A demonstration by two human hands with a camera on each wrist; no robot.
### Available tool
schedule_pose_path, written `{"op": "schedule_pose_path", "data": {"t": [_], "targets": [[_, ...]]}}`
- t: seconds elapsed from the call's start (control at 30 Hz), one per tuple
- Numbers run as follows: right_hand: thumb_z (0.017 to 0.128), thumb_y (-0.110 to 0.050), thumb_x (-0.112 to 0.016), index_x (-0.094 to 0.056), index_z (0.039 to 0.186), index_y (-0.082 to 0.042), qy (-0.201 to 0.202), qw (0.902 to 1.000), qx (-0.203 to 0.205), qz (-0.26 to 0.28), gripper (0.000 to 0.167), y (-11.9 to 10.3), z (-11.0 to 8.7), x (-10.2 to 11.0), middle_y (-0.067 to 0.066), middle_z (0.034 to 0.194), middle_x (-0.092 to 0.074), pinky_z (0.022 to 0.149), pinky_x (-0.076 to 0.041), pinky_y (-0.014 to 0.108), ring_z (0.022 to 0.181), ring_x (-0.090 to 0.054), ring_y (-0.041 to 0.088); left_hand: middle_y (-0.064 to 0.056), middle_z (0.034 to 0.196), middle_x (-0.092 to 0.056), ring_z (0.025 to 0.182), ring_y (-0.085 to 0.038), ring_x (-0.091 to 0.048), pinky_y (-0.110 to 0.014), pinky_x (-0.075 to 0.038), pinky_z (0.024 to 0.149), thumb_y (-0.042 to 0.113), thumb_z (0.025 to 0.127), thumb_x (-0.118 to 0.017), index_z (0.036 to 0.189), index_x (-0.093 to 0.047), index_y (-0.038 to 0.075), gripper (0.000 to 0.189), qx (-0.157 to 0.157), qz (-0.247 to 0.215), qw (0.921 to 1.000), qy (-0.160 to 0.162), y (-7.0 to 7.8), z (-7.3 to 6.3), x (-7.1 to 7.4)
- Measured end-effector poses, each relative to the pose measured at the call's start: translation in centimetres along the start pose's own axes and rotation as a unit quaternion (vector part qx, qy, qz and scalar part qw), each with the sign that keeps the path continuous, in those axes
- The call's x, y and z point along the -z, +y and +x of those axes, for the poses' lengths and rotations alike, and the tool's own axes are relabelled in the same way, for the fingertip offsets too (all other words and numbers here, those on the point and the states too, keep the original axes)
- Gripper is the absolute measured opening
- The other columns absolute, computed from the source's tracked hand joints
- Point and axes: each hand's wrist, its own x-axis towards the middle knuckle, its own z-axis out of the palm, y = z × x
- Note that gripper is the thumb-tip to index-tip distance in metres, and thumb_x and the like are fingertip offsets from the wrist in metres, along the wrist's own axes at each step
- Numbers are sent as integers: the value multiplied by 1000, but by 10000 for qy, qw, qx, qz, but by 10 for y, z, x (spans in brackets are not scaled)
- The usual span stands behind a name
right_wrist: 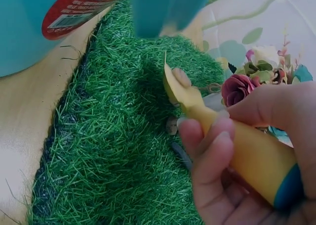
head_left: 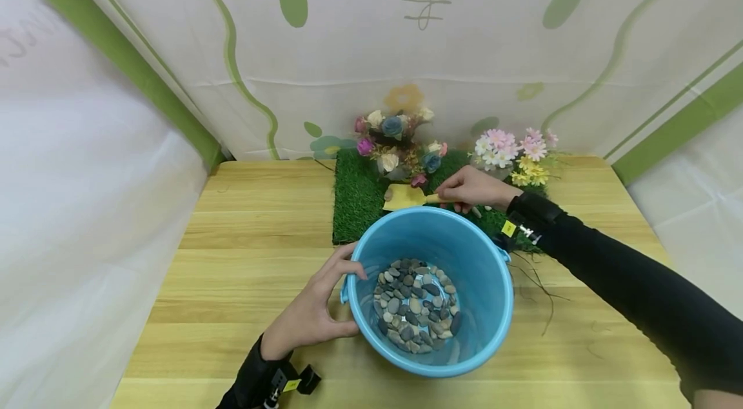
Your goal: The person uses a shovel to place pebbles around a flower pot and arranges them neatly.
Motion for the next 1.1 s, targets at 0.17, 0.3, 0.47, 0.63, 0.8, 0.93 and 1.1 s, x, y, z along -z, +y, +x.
{"op": "schedule_pose_path", "data": {"t": [0.17, 0.3, 0.47, 0.63, 0.8, 0.93, 1.1], "targets": [[108, -15, -50, -72, 116, 6, 44, 9999, -97, -37, 31, -5, 2, -3, 16, 103, -69, 71, -57, 40, 72, -62, 31, -22, 155, -32, 136, -46, -39, -53, -47, 104, 33, 88, -80, 124, -47, 19, 51, -8, 8, 10000, 15, -1, 0, 0], [108, -15, -49, -71, 116, 6, 71, 9996, -276, -55, 32, -10, 4, -5, 13, 90, -68, 73, -58, 39, 71, -62, 28, -22, 154, -32, 136, -45, -39, -52, -47, 103, 32, 88, -80, 124, -47, 18, 51, -18, 10, 10000, 9, -1, 0, 0], [108, -13, -47, -66, 124, 9, 15, 9993, -368, 26, 33, -13, 3, -4, 19, 99, -68, 77, -59, 39, 76, -63, 28, -21, 155, -32, 136, -45, -39, -52, -48, 103, 33, 88, -80, 124, -47, 19, 51, 10, 4, 10000, 10, -1, -1, 0], [109, -11, -45, -62, 129, 11, -47, 9994, -329, 63, 34, -14, 2, -4, 26, 119, -65, 80, -59, 39, 83, -65, 28, -21, 155, -32, 136, -45, -39, -52, -47, 104, 29, 87, -81, 124, -47, 19, 52, -8, 19, 10000, -2, -1, 0, 0], [108, -11, -44, -60, 131, 10, -65, 9997, -247, -21, 35, -14, 1, -5, 24, 116, -66, 82, -59, 38, 88, -66, 27, -22, 154, -32, 136, -45, -39, -52, -47, 104, 25, 85, -82, 124, -47, 18, 53, -31, 34, 10000, -3, -1, 0, 0], [108, -11, -44, -58, 133, 10, -65, 9997, -212, 49, 36, -14, -2, -4, 24, 116, -66, 83, -59, 38, 89, -66, 28, -22, 155, -32, 136, -46, -39, -53, -48, 103, 24, 84, -83, 123, -47, 19, 54, 37, 34, 10000, 9, 0, 0, 0], [108, -10, -44, -53, 137, 11, -83, 9993, -212, 283, 36, -14, -10, 2, 25, 116, -65, 83, -59, 40, 89, -66, 30, -22, 155, -32, 137, -45, -39, -54, -48, 102, 17, 79, -85, 123, -47, 20, 59, 95, 46, 9999, 28, 1, 1, -1]]}}
